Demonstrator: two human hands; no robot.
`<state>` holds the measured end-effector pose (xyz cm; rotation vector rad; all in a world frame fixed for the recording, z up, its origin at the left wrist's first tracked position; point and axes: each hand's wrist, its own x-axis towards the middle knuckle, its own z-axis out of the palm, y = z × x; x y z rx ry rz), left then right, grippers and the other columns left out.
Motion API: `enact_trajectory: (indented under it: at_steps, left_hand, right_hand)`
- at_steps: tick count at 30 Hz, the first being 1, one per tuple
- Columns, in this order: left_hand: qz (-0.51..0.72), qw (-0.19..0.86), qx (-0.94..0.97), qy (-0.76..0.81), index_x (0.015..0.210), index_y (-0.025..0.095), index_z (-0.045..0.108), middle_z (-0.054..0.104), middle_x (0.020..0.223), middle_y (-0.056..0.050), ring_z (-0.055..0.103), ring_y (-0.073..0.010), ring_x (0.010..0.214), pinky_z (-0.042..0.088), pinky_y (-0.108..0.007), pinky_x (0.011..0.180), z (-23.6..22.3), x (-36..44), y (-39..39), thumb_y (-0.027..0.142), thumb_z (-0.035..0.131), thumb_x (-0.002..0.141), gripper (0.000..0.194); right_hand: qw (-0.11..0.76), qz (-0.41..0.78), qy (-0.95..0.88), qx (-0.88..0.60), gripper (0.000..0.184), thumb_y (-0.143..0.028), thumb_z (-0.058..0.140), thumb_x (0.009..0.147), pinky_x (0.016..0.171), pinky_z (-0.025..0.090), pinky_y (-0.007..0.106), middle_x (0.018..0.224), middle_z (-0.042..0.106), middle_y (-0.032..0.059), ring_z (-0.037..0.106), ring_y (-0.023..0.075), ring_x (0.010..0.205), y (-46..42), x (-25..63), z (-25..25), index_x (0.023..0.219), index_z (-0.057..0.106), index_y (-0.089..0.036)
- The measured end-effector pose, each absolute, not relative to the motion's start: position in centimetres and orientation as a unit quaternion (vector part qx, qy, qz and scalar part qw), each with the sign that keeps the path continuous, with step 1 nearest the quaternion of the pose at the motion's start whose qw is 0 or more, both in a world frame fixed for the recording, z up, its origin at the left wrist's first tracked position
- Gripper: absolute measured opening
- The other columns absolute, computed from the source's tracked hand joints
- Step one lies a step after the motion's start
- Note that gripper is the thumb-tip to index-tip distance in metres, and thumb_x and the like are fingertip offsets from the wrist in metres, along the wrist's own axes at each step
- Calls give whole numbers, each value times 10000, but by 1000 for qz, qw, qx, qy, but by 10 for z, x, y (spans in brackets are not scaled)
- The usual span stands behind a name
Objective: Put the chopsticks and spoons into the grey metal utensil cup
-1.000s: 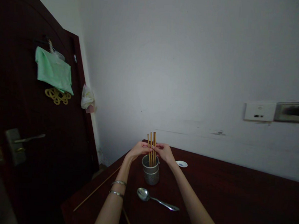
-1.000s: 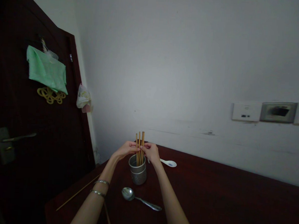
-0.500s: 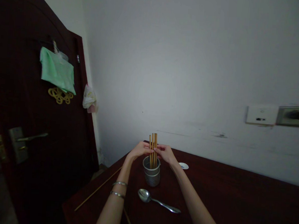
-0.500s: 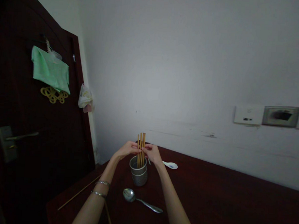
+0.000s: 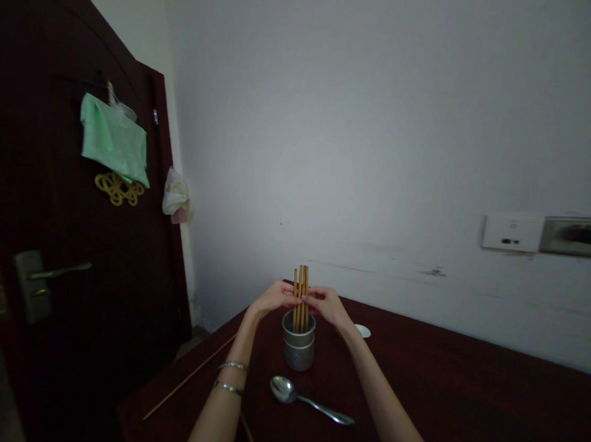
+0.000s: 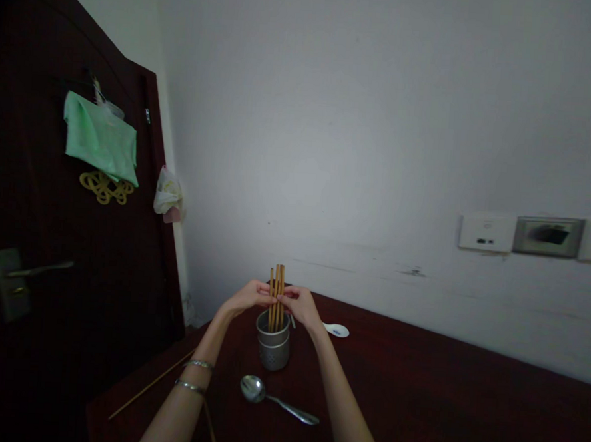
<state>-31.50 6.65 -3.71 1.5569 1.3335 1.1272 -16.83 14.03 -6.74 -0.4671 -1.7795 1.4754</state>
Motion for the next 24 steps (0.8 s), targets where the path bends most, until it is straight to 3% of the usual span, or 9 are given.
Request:
enact_trajectory:
  at_steps: [13, 24]
  left_hand:
    - [460, 373, 611, 525, 879, 78, 648, 658, 691, -68, 586, -150, 637, 408, -229, 585, -40, -316, 71, 303, 703, 574, 383]
    - [462, 352, 620, 527, 843, 87, 648, 670, 807, -99, 609, -173, 714, 436, -251, 624, -40, -317, 72, 317, 666, 617, 324]
  right_hand:
    - [399, 571, -695, -180, 317, -304, 652, 592, 488, 449, 214, 640, 638, 10, 558, 105, 526, 144, -171, -70, 847, 648, -116]
    - [392, 571, -696, -191, 264, -292, 619, 651, 467, 458, 199, 689, 645, 16, 584, 114, 568, 142, -167, -68, 860, 648, -134]
